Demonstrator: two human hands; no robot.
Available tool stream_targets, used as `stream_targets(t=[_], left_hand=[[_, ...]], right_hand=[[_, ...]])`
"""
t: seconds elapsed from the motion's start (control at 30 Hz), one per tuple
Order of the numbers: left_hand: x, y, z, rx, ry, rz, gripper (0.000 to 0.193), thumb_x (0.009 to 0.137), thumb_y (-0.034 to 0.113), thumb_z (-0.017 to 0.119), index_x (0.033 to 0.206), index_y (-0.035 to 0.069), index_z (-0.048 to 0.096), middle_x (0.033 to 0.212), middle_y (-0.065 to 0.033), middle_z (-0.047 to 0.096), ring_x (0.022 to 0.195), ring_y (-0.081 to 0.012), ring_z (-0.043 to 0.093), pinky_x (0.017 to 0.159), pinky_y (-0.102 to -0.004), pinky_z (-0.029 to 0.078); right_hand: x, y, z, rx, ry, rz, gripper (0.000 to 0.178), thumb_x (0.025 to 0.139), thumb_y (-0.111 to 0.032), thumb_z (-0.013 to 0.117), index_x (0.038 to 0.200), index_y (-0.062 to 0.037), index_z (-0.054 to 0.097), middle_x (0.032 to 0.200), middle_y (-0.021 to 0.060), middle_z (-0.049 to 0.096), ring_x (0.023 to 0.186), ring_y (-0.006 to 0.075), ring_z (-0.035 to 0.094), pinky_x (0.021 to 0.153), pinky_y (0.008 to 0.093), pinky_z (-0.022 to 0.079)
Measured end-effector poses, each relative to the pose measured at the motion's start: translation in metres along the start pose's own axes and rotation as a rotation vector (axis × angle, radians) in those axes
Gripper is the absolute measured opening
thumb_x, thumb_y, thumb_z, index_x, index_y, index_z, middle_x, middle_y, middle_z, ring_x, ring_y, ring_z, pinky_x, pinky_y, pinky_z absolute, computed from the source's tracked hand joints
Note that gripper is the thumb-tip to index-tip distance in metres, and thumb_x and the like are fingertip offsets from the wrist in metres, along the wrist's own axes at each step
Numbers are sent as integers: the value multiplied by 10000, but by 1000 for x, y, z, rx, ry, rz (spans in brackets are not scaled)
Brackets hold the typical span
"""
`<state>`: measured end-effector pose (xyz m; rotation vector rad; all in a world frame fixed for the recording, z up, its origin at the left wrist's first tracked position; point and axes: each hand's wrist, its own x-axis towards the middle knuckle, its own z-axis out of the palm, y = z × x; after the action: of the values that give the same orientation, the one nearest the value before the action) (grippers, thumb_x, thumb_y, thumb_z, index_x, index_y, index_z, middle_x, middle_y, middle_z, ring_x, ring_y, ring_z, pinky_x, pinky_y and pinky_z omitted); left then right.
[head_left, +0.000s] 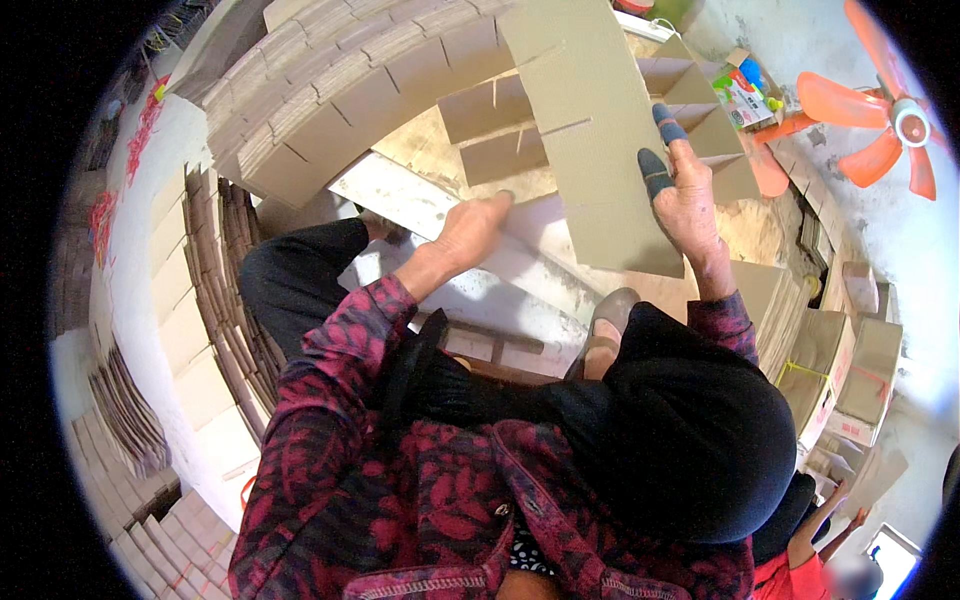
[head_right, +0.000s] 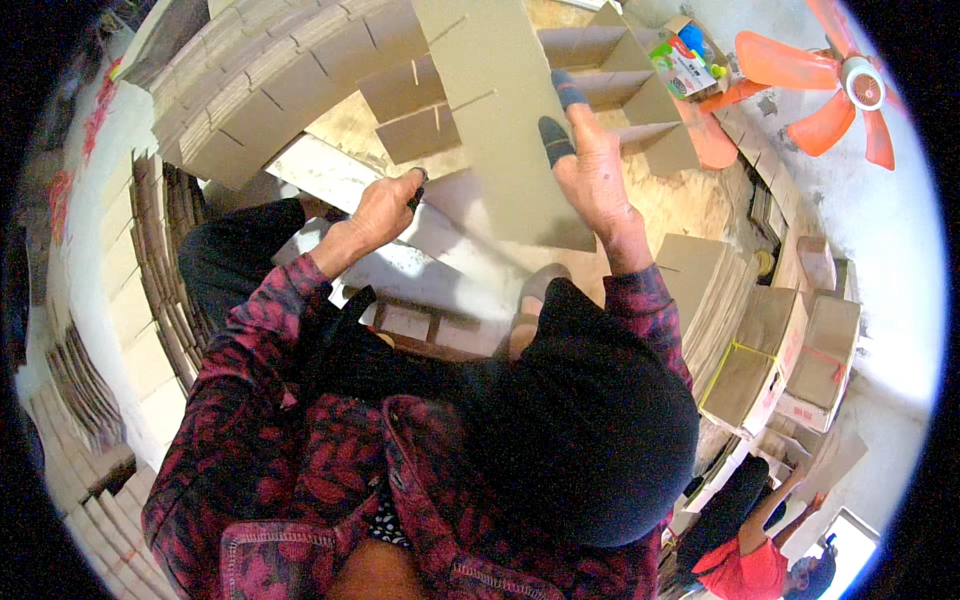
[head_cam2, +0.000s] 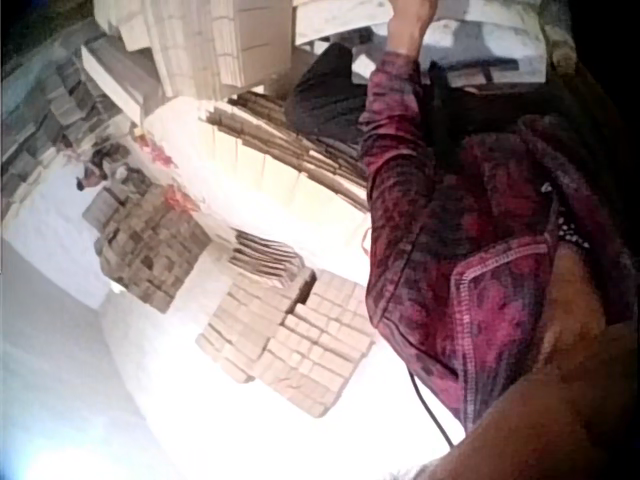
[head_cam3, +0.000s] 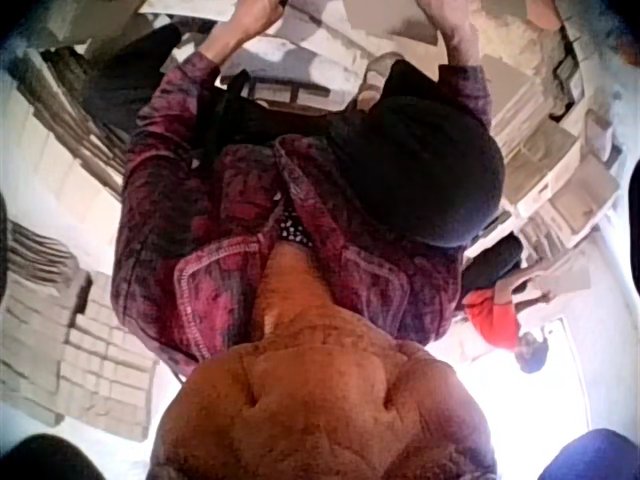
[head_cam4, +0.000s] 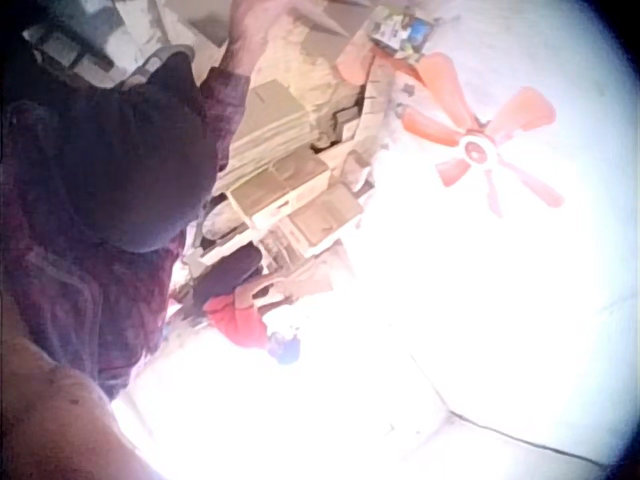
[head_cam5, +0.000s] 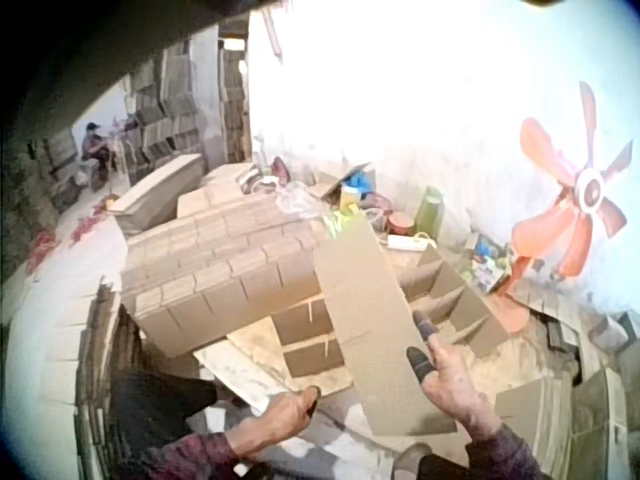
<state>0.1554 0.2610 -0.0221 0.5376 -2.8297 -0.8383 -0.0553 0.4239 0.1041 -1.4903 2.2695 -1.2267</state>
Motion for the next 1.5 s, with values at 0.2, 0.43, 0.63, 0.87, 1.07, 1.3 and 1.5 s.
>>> stream_targets(t=[0.2,0.43,0.63,0.87,1.07,1.3,1.5], left_hand=[[-1,0,2,-28,-2,34,164,741,-34,492,896,18,492,704,-251,599,719,-451,608,611,-521,467],[-2,-4,9,-57,62,39,166,745,-28,501,895,41,495,653,-258,582,676,-459,604,577,-537,462],[-4,4,6,-19,15,-9,156,755,-21,501,896,46,495,665,-244,598,675,-455,613,568,-535,468],[5,9,-17,-60,302,271,322,810,155,650,1069,-1,539,1062,-247,585,1016,-397,568,843,-478,477],[41,-15,-38,117,449,82,309,780,58,619,1071,-13,545,995,-235,567,918,-406,547,810,-479,461],[39,-18,-42,51,105,-137,183,824,16,549,1007,14,544,836,-238,594,864,-410,579,723,-486,468],[56,-48,-42,168,485,89,448,857,120,609,1253,-28,462,1288,-280,447,1222,-453,423,1019,-477,378]], right_hand=[[15,0,12,-92,23,-93,469,893,-29,581,1342,-1,449,1298,184,556,1183,217,550,967,303,426],[23,-8,36,-64,-38,-30,495,881,-9,564,1359,-36,440,1251,225,568,1144,329,572,944,354,444],[13,-14,49,-166,-59,40,614,848,23,551,1420,-57,345,1171,286,560,1035,451,565,847,431,477],[1,-8,52,-193,-53,83,676,844,30,542,1457,-74,280,955,305,606,869,451,609,726,429,498],[6,-3,49,-139,-32,87,651,835,67,531,1437,-79,331,984,290,607,876,437,617,749,383,502],[-3,1,50,-130,-116,75,647,805,68,544,1414,-70,375,955,290,609,801,434,604,716,354,499],[-24,3,60,-79,-89,117,698,759,91,546,1417,-63,369,923,302,592,766,446,593,691,372,505]])
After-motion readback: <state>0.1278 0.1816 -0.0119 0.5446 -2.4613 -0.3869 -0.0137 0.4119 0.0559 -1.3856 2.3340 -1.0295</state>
